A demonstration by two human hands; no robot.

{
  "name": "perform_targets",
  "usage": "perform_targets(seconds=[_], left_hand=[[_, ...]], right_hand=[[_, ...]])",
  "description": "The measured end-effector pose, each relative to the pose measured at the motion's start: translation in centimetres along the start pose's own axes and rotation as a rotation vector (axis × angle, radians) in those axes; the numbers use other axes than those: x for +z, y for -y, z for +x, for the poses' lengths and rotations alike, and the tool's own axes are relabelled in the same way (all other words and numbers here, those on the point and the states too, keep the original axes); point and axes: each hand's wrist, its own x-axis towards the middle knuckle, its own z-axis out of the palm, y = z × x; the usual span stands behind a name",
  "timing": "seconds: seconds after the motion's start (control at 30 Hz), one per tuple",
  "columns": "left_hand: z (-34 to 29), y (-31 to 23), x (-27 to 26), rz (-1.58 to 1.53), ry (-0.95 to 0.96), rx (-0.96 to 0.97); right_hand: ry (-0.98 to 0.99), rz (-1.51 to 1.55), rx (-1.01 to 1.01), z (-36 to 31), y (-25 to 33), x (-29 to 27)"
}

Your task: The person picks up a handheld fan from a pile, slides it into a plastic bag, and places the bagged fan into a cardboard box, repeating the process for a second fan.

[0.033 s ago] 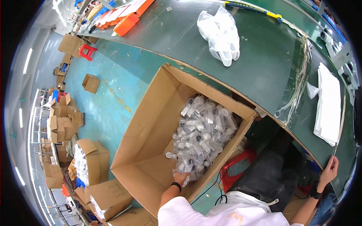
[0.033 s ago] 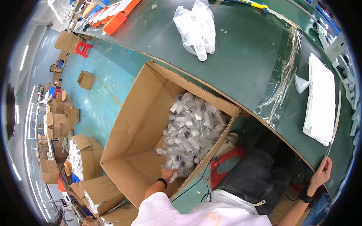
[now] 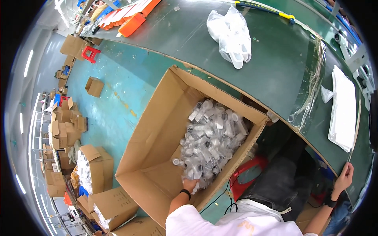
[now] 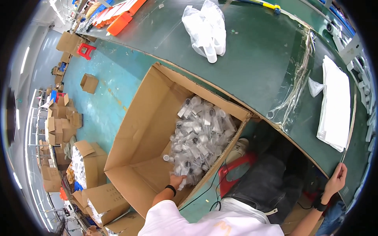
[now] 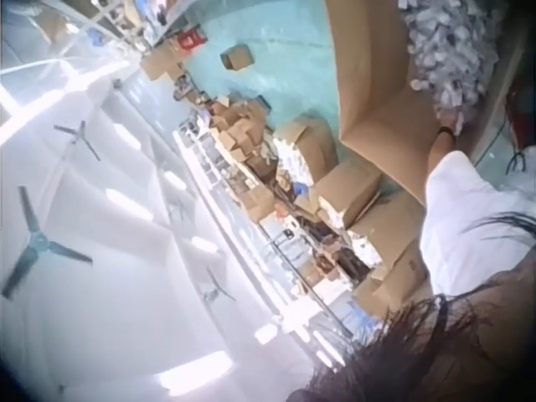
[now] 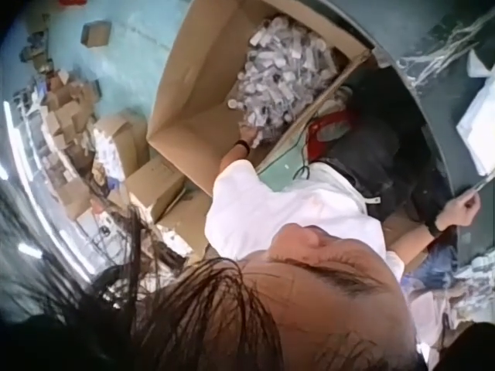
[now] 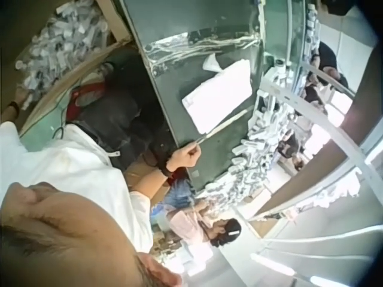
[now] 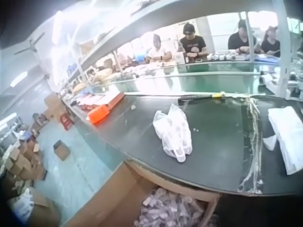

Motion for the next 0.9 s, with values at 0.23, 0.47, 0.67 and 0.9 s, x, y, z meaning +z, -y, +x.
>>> perform_targets(seconds=[0.23,0.47,0.67,0.9], left_hand=[[0.1,-2.1,4.7,0.071,-0.024,0.024],[-1.1,-2.3,6.8,0.214,0.091,0.181],[2.7,-0.7,4.8,0.353,0.033,0.457],[-8.6,-21.2,-6.1,-0.404,-0.287,0.876]], right_hand=[[0.014,-0.056,-0.008,0.3,0.8,-0.1],[-0.059,-0.046,-0.021,-0.1,1.2,-0.1],[-0.028,-0.013,-0.082,-0.4,2.8,1.0],[-0.063,-0.048,-0.118,-0.6,5.0,0.6]])
